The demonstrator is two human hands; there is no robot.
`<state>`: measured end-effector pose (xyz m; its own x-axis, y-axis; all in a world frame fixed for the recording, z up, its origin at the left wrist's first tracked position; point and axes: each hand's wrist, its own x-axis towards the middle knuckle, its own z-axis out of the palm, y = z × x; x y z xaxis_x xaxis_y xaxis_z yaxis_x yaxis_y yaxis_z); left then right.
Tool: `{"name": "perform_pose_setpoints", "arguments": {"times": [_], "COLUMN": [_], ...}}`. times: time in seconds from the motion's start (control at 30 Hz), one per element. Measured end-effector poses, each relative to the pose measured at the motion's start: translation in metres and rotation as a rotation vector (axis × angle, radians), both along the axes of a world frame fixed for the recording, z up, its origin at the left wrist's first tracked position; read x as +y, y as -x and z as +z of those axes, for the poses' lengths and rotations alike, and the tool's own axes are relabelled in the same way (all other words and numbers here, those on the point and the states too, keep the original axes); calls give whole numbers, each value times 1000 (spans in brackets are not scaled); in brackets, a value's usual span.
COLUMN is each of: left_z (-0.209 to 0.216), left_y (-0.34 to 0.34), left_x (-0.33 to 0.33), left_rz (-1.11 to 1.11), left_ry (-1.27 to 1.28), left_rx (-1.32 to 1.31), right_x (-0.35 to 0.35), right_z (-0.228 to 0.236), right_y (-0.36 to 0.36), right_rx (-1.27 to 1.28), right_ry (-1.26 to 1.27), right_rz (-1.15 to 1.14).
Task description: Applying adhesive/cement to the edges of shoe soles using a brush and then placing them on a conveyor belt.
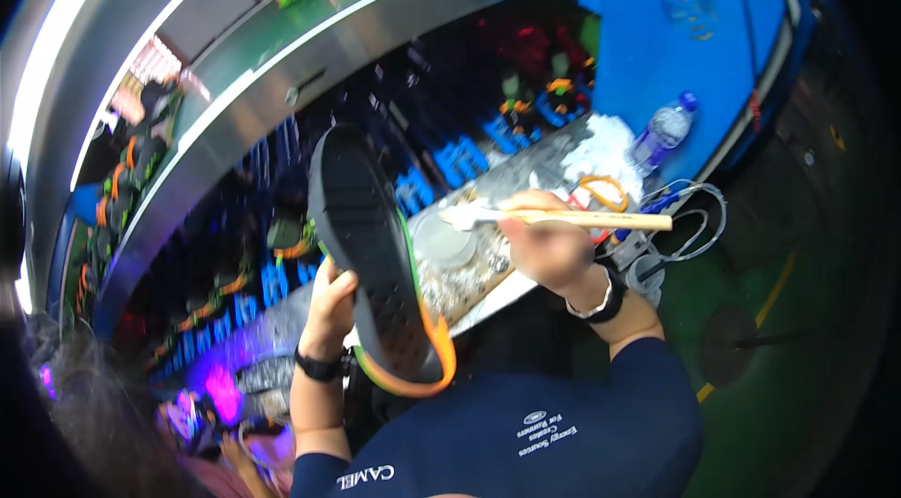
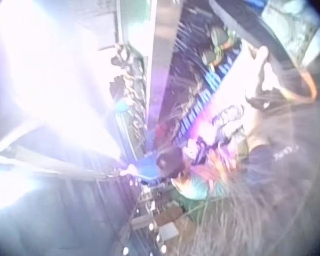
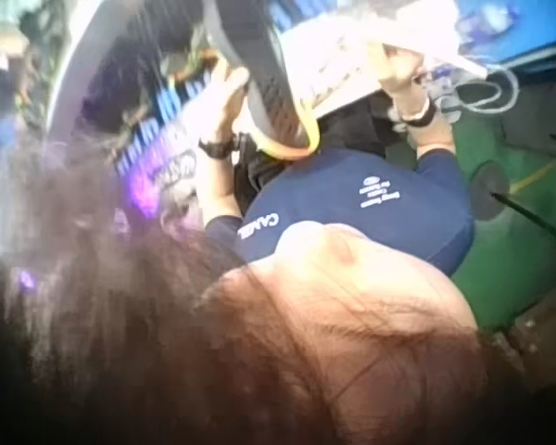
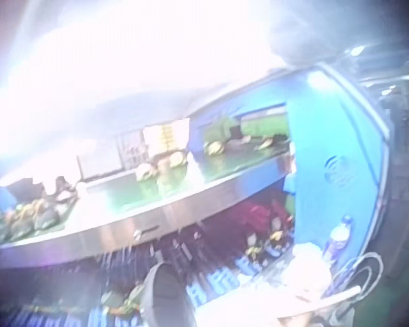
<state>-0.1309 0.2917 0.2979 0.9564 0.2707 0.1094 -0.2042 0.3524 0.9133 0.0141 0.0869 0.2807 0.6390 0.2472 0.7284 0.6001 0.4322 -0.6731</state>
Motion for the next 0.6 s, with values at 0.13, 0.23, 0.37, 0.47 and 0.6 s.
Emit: {"name": "perform_pose_setpoints", "arguments": {"times": [0.13,0.23,0.37,0.47,0.6], "left_z": [75,149,209,197,167], "left_y": [-53,-146,-271,-259,-171], "left_x": [-29,-37,23,35,54], "left_rz": [-202,-386,-10,23,281], "left_ry": [195,-8,252,-140,-552], "left_rx": [92,-86,-55,9,-47], "right_x": [-63,-92,-85,-91,-81], "right_z": [-12,-11,-5,-9,-17], "right_y": [-22,-17,9,-3,-12], "right_rx": [145,191,196,213,252], "right_ry": [-116,-133,-176,-188,-106], "right_rz": [-194,-302,-278,-287,-210]}}
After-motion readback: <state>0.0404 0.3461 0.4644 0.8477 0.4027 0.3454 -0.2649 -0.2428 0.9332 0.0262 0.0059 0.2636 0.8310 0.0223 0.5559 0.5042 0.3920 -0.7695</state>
